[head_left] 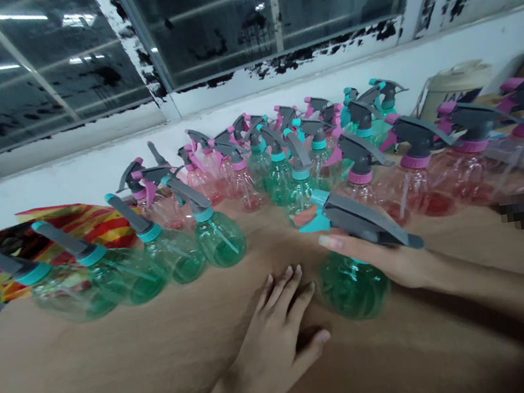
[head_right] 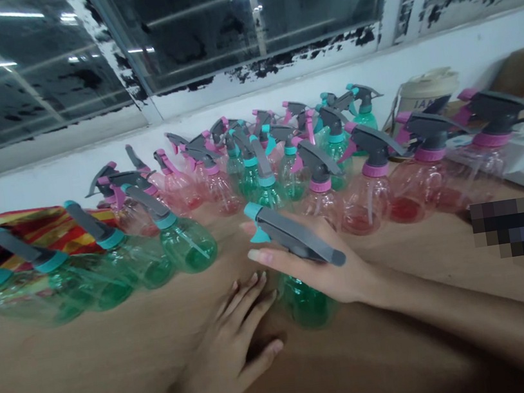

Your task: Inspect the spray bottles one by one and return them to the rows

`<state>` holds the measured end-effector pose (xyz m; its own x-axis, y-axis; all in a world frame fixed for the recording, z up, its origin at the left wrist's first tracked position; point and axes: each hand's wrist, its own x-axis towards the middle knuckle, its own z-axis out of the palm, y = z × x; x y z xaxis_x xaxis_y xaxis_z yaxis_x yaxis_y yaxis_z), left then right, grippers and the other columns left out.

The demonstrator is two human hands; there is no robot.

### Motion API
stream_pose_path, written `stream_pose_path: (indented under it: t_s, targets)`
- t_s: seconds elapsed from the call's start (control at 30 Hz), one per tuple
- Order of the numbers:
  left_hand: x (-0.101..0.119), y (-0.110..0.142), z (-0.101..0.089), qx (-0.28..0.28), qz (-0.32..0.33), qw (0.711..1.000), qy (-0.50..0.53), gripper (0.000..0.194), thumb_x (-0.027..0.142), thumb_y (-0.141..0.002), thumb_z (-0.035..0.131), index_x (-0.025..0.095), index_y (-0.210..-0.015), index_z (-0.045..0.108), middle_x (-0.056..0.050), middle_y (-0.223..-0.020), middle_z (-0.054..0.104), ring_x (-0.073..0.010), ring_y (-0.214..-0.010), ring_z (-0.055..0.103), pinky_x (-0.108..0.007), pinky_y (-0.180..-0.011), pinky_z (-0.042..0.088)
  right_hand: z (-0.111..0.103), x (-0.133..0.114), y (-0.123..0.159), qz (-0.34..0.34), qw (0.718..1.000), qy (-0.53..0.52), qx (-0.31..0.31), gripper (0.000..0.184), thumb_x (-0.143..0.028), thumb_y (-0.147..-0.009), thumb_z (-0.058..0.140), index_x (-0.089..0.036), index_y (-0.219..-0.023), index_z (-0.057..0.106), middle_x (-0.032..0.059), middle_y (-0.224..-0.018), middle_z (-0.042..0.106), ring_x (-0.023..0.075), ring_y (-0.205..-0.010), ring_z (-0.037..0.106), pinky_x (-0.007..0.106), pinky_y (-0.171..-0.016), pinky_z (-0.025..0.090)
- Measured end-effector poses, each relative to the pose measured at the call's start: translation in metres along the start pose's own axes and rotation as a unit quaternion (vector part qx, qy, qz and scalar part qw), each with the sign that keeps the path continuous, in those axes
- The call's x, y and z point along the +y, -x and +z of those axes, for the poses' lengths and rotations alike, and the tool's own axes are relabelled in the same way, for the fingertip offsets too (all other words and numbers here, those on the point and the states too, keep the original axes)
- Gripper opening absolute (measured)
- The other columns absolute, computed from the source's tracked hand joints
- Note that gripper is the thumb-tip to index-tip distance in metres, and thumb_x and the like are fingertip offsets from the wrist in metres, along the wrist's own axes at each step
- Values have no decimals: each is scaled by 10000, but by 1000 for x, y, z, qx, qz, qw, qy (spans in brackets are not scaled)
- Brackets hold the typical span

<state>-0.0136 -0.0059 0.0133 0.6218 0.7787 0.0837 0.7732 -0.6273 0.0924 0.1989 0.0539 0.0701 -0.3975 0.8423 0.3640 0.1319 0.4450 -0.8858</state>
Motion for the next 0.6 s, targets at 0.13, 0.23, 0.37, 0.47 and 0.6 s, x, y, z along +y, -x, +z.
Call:
stream_pose_path:
  t_s: [0.13, 0.23, 0.37, 0.47, 0.6]
  targets:
    - [0, -1, 0, -3, -2, 1000, -3, 559, 447, -925, 527, 180, -1396, 390, -102, -1504, 315, -256, -1387, 268, -508, -1108, 270, 2, 0, 0, -1, 1000, 10, 28, 379, -460, -790, 648, -287, -1124, 613, 7, -1013, 677, 206, -913, 644, 349, -824, 516]
    - [1, 0, 0, 2, -1, 1000, 0, 552, 449, -923, 527, 183, -1390, 400, -100, -1498, 329, -257, -1383, 277, -509, -1105, 275, 2, 1, 0, 0, 999, 32, 32, 336, -464, -796, 638, -269, -1070, 626, 3, -877, 664, 192, -801, 632, 334, -735, 520]
    - [0, 0, 2, 10, 1, 1000, 6, 556, 446, -921, 532, 189, -1394, 393, -94, -1501, 326, -256, -1386, 271, -506, -1109, 269, 1, 0, 0, 3, 999, 23, 25, 269, -449, -804, 630, -264, -1000, 633, 8, -820, 652, 189, -746, 632, 327, -669, 524]
    - [0, 0, 3, 9, 0, 1000, 8, 564, 446, -925, 526, 189, -1405, 377, -95, -1508, 309, -250, -1390, 260, -499, -1113, 262, 1, 0, 0, 0, 999, 30, 26, 269, -446, -800, 634, -267, -1000, 637, 10, -811, 663, 197, -737, 639, 335, -655, 530]
    - [0, 0, 3, 3, -1, 1000, 6, 557, 451, -926, 525, 189, -1398, 387, -95, -1507, 312, -250, -1389, 264, -491, -1116, 260, 1, 0, 0, -4, 999, 29, 31, 341, -435, -792, 649, -264, -1086, 627, 26, -940, 694, 215, -836, 656, 362, -740, 538]
